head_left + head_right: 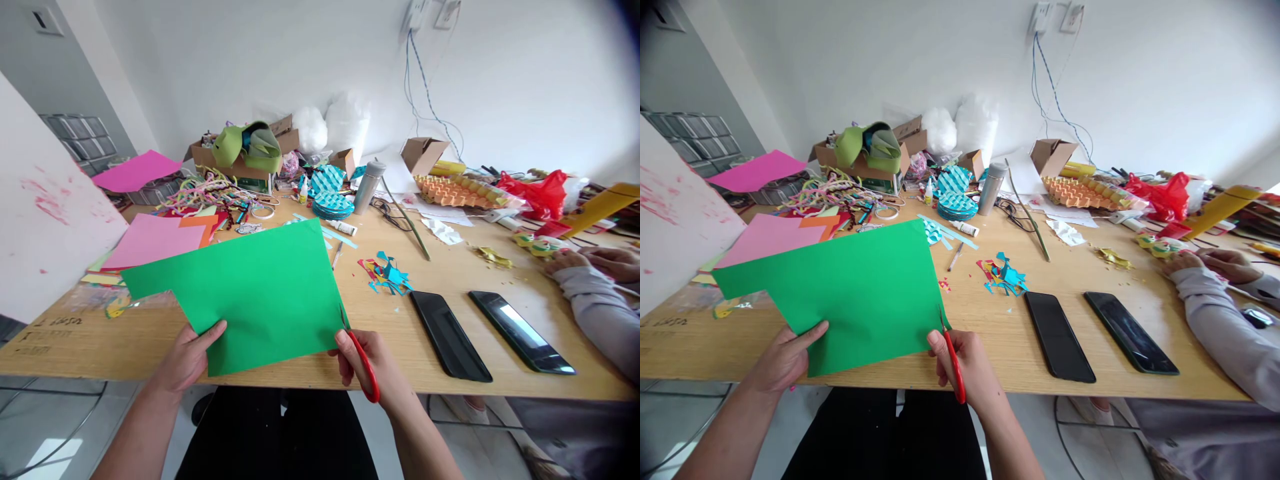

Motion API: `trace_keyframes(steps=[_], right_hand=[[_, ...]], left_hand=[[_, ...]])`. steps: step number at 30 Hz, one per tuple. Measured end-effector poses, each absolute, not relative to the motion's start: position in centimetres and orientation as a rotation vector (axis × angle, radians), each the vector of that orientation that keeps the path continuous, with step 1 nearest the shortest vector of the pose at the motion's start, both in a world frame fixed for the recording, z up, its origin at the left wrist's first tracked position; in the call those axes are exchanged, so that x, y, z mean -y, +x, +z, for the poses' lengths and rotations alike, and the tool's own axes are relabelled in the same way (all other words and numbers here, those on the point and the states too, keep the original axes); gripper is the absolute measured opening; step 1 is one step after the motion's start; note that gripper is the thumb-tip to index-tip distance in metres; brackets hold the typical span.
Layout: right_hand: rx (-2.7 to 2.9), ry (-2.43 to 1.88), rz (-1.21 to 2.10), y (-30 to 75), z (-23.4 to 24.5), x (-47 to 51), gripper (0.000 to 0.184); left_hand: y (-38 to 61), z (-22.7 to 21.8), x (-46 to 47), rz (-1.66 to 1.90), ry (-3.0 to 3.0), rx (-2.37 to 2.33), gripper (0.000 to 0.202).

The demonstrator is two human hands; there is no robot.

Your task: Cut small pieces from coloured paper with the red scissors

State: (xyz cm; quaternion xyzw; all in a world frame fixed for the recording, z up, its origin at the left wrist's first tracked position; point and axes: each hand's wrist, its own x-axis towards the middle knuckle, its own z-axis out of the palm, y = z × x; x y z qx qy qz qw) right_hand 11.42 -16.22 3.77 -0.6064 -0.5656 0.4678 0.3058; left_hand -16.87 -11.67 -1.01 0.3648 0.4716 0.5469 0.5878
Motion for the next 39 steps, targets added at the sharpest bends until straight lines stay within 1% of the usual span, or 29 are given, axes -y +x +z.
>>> trace_keyframes(steps=[10,18,27,39], right_hand=[[1.474,-1.585,1.256,11.6,3.3,16.3,0.061],[1.42,-1.579,1.279,11.4,3.1,16.3,0.061],[1.351,-1.622,1.323,11.3,2.6,16.2,0.064],[1.316,-1.621,1.336,11.3,2.6,16.2,0.063]], left_hand=[[-17.0,-1.0,11.7,1.272,0.815,-1.113,0.06],[-16.9,-1.0,11.7,1.27,0.841,-1.106,0.054],[-16.9,-0.8,11.8,1.254,0.812,-1.099,0.054],[-17.2,-1.0,11.8,1.244,0.816,-1.105,0.05]])
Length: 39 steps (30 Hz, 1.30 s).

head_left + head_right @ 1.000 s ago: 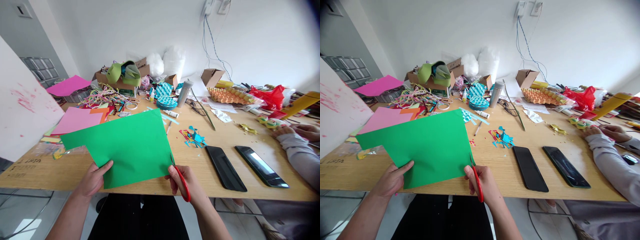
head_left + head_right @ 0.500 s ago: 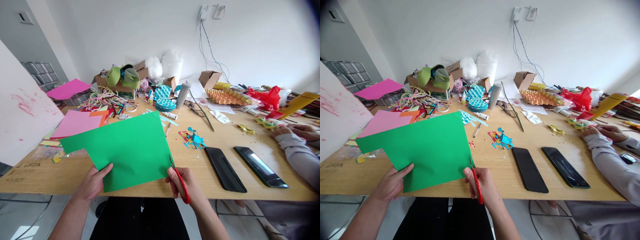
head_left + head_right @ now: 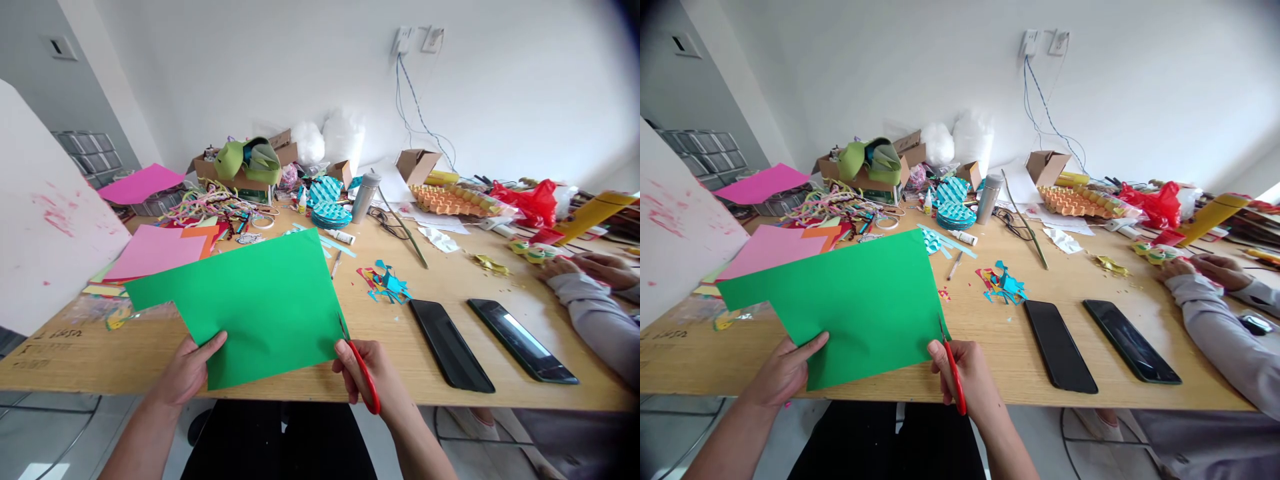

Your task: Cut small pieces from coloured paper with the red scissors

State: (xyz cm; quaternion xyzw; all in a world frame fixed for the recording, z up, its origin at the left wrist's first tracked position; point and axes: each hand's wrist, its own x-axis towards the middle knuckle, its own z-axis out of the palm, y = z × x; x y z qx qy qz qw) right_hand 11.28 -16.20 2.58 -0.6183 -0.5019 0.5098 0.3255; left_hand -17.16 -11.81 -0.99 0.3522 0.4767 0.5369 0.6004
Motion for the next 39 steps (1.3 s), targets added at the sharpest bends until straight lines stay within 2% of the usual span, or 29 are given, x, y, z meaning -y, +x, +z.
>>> trace_keyframes(steps=[11,17,29,39], right_hand=[[1.3,-1.663,1.318,11.3,2.7,16.3,0.061],[1.252,-1.663,1.341,11.1,2.4,16.2,0.061],[1.322,-1.661,1.37,11.2,3.1,16.0,0.065],[1.345,-1.608,1.36,11.3,4.5,15.3,0.068]], left_hand=[[-17.1,-1.0,11.7,1.257,0.821,-1.114,0.047],[-17.0,-0.8,11.8,1.245,0.791,-1.124,0.053],[-16.9,-0.5,11.8,1.247,0.778,-1.116,0.044],[-17.0,0.1,11.2,1.233,0.715,-1.113,0.052]])
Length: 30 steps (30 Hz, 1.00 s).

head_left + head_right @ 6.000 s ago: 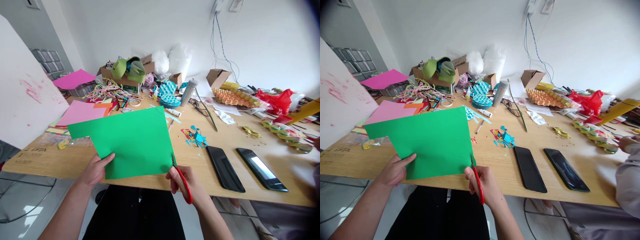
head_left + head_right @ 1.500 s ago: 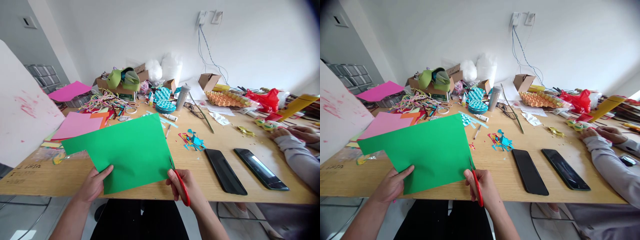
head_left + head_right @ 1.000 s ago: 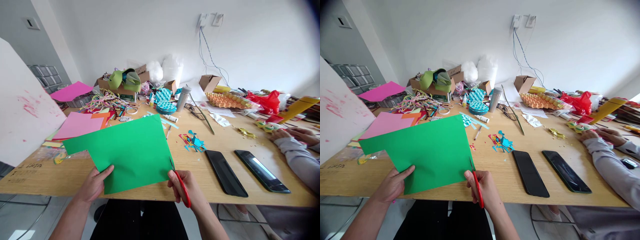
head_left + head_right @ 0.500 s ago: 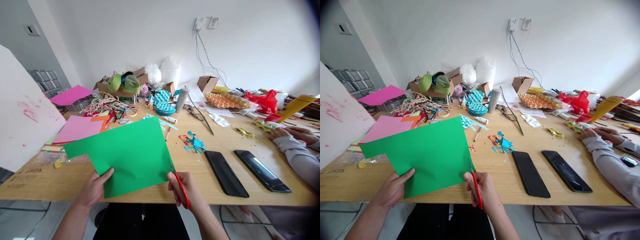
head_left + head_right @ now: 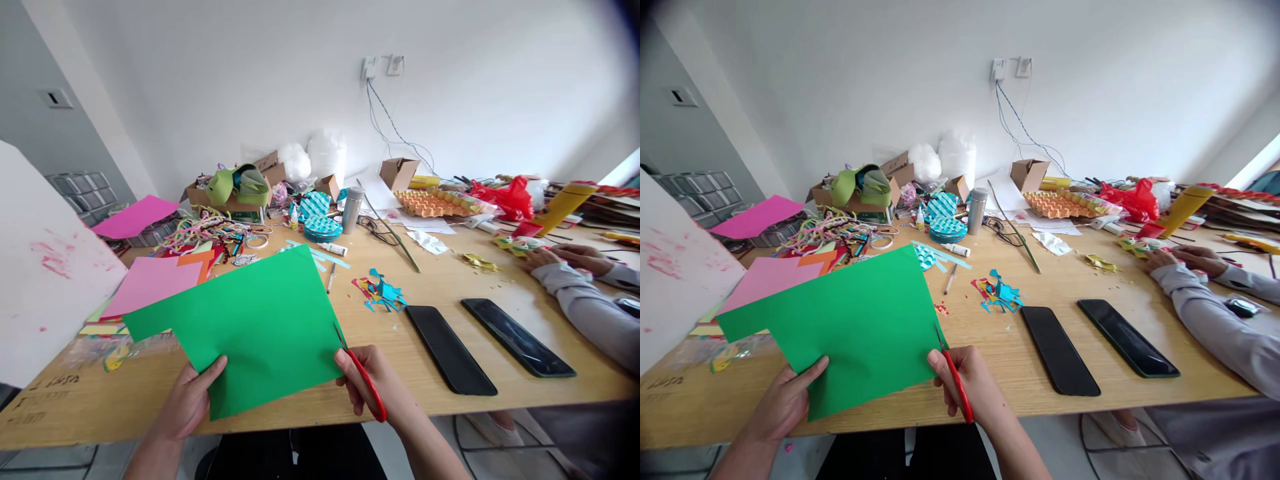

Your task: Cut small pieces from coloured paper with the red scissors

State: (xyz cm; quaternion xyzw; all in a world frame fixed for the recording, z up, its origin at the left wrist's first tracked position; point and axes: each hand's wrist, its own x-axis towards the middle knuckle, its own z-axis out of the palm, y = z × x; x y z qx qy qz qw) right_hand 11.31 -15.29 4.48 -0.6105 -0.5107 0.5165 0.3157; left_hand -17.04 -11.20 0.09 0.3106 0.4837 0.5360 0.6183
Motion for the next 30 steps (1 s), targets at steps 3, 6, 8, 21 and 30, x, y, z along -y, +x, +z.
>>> trace_keyframes(steps=[3,6,8,21,30], right_hand=[[1.372,-1.586,1.325,11.3,4.6,15.0,0.068],[1.394,-1.6,1.323,11.2,4.6,14.7,0.068],[1.412,-1.606,1.323,11.2,4.5,14.6,0.068],[1.39,-1.622,1.328,11.0,4.2,14.1,0.068],[1.347,-1.619,1.312,10.9,3.8,14.1,0.066]], left_hand=[[-17.0,0.3,10.8,1.228,0.726,-1.11,0.052],[-16.9,0.3,10.4,1.217,0.717,-1.113,0.053],[-16.9,0.3,10.3,1.212,0.699,-1.114,0.054],[-17.0,0.1,10.1,1.191,0.659,-1.102,0.045],[-16.9,0.1,10.3,1.191,0.654,-1.103,0.046]])
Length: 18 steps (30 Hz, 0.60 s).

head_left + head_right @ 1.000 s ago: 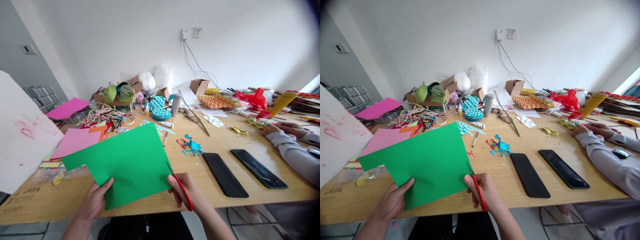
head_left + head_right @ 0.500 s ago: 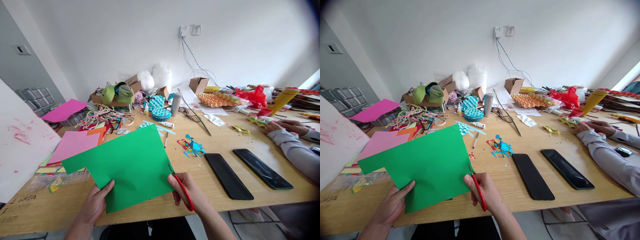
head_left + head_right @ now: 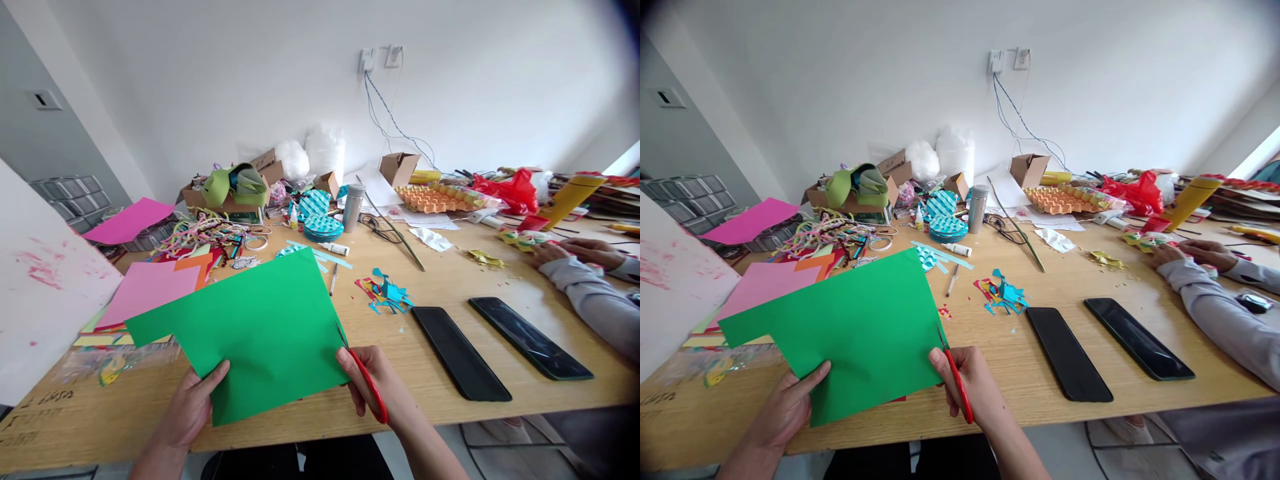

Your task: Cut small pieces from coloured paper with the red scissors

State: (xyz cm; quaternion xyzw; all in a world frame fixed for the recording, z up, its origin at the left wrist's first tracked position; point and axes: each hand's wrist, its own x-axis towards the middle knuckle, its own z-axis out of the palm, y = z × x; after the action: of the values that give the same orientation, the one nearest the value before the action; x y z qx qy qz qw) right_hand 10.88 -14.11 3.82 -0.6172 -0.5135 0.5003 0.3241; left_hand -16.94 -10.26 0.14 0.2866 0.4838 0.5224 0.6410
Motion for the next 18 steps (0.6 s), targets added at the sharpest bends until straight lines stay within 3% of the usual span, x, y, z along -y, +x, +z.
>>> trace_keyframes(steps=[18], right_hand=[[1.345,-1.614,1.316,10.66,4.2,14.15,0.065]], left_hand=[[-16.86,0.4,10.13,1.185,0.677,-1.137,0.05]])
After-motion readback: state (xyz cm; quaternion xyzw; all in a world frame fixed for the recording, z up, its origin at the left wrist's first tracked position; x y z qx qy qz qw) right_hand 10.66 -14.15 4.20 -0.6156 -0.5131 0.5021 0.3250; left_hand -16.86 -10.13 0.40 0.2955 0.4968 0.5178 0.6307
